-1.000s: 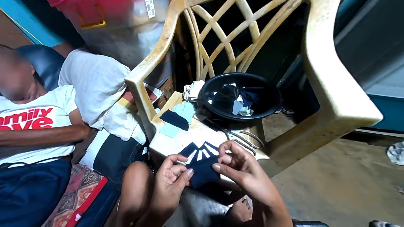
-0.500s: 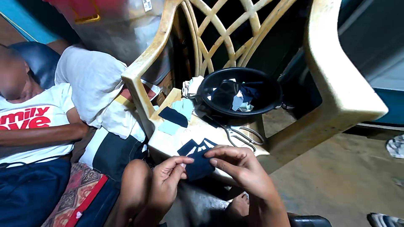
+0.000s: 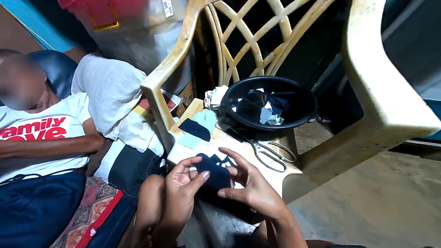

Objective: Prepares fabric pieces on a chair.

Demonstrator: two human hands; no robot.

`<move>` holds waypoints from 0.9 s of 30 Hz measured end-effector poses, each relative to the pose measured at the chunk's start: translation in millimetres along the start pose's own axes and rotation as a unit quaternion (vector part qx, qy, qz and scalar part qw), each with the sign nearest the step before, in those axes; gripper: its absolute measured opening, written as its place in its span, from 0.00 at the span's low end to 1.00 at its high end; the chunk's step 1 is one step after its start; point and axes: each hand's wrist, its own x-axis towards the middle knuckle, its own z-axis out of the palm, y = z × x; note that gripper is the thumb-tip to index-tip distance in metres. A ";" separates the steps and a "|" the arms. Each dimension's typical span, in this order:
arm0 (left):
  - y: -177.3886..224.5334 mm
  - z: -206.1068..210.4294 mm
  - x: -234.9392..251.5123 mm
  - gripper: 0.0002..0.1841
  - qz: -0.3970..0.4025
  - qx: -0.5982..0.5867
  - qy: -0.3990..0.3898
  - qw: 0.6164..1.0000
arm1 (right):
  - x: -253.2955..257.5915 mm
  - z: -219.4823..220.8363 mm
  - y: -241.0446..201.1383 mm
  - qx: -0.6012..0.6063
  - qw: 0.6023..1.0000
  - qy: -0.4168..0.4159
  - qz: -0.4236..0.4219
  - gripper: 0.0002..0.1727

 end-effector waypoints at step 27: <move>-2.7 -14.7 4.3 0.09 0.159 0.314 -0.082 0.932 | -3.8 9.2 -0.9 -0.166 0.959 0.170 -0.155 0.09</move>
